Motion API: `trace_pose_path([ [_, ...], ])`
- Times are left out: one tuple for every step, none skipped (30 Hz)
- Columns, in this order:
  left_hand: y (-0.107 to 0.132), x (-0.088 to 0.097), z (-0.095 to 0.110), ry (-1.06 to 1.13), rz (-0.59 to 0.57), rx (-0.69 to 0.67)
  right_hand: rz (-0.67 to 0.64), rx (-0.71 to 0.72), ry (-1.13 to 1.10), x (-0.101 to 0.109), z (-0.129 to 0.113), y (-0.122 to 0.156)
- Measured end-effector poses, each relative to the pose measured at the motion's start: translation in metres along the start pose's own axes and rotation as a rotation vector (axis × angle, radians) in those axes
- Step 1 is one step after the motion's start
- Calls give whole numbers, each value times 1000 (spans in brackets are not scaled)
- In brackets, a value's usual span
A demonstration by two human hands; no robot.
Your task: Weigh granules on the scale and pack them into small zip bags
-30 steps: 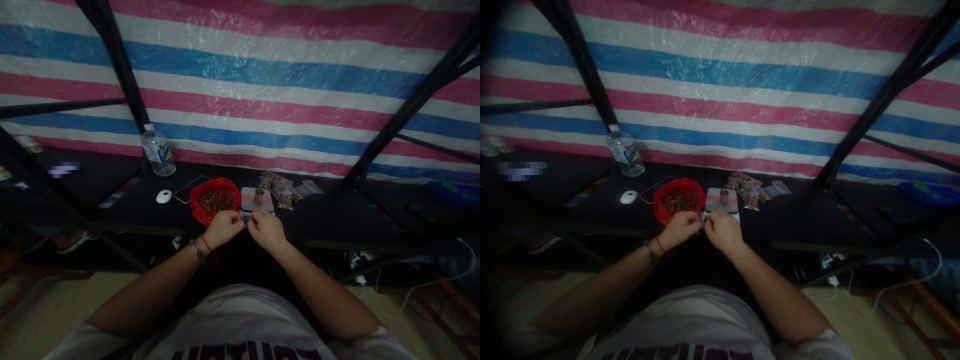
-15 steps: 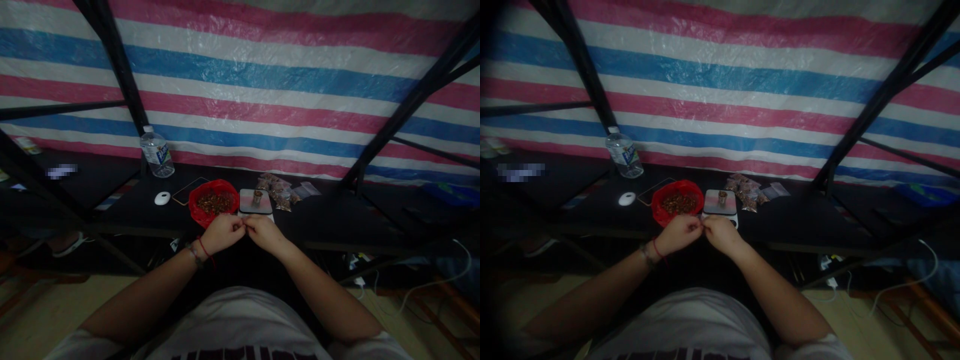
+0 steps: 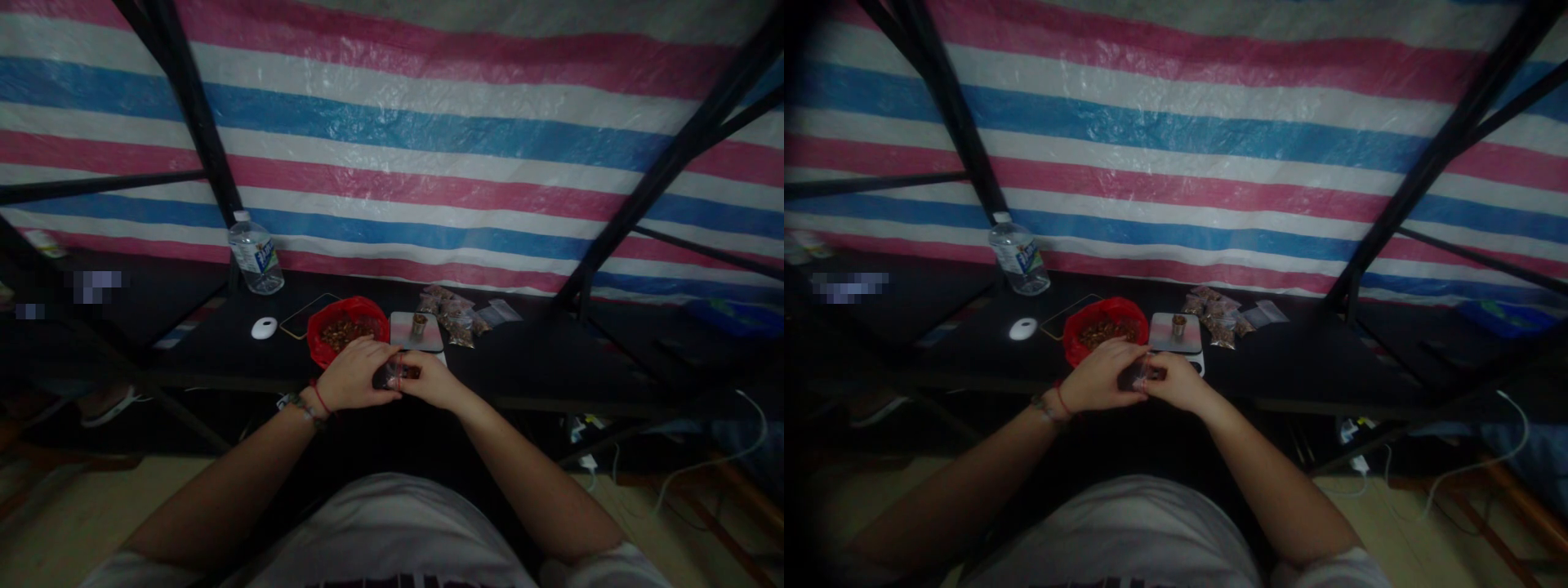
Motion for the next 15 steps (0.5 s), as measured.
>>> trace_pose_path([
  [0, 0, 0, 14, 6, 5, -7, -5, -17, 0, 0, 0],
  [0, 0, 1, 32, 9, 11, -14, -8, -32, -1, 0, 0],
  [0, 0, 1, 51, 7, 15, -19, -7, -43, -1, -1, 0],
  [0, 1, 1, 70, 2, 16, -21, -7, -47, -2, -2, 0],
  [-1, 1, 1, 86, -4, 17, -24, -9, -45, -2, -3, 0],
  [-1, 1, 1, 98, -9, 19, -25, -11, -39, -3, -4, -1],
  [-1, 1, 1, 106, -14, 20, -26, -13, -29, -4, -4, -1],
  [-1, 1, 0, 111, -14, 24, -25, -15, -18, -4, -4, -1],
  [-1, 2, 0, 113, -12, 31, -18, -11, -6, -4, -3, -1],
  [-1, 2, -1, 115, -10, 37, 2, -3, 4, -2, -2, -2],
  [-1, 2, -3, 117, -8, 44, 35, 4, 10, 2, 0, -2],
  [-1, 2, -5, 119, 2, 53, 83, 1, 14, 8, 4, -3],
  [-1, 3, -7, 121, 17, 68, 150, -14, 17, 16, 10, -4],
  [-1, 3, -11, 121, 40, 88, 230, -40, 21, 26, 17, -5],
  [-1, 3, -15, 122, 71, 115, 317, -76, 32, 37, 26, -6],
])
Point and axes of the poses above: each hand's wrist, its own y-axis away from the middle knuckle, its own x-axis out of the back of the hand, z = x × y, the point moved 3 cm from there along -y, towards the middle knuckle, and after that the axes turned 9 degrees about -z, right-handed, at the moved point
